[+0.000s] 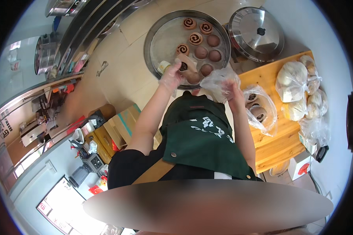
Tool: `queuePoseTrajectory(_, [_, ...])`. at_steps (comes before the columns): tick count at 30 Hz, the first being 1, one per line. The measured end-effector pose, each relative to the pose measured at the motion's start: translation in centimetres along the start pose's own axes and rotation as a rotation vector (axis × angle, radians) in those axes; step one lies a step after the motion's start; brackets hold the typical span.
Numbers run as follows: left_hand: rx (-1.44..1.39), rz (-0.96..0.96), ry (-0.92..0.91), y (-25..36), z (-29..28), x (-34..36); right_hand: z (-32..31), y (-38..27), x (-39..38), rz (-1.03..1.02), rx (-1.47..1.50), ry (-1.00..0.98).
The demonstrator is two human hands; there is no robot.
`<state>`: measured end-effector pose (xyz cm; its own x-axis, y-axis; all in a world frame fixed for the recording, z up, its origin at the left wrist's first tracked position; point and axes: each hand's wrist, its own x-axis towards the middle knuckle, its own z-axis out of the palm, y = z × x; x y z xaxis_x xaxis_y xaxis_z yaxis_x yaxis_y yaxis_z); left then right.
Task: Placing various types of filled and shaped steamed buns into a steamer tray.
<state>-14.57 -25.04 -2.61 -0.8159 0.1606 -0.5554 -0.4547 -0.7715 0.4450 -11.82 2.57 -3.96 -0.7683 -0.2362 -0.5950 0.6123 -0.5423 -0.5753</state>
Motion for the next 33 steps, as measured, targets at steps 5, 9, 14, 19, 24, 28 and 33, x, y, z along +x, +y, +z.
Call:
queuePoseTrajectory(5, [-0.006,0.091,0.237,4.3,-8.6,4.7,-1.3,1.0,1.0,-0.003,0.014,0.03])
queuePoseTrajectory(9, [0.192,0.074,0.413,6.5,-13.9,8.3,-0.2,1.3,0.9,0.01,0.045,0.142])
queuePoseTrajectory(14, [0.467,-0.134,0.471,7.2,-16.1,12.0,0.6,2.0,0.7,0.008,0.079,0.23])
queuePoseTrajectory(19, [0.593,-0.171,0.518,7.8,-15.8,13.8,0.2,3.0,0.4,0.014,0.07,0.271])
queuePoseTrajectory(24, [0.615,-0.203,0.565,8.4,-18.5,16.1,0.6,3.3,0.5,0.033,0.063,0.304])
queuePoseTrajectory(28, [0.511,-0.045,0.592,9.1,-18.2,19.1,0.4,3.7,0.7,0.057,0.096,0.262])
queuePoseTrajectory(33, [0.507,-0.033,0.474,8.7,-15.5,23.6,0.4,4.6,0.6,0.07,0.14,0.28])
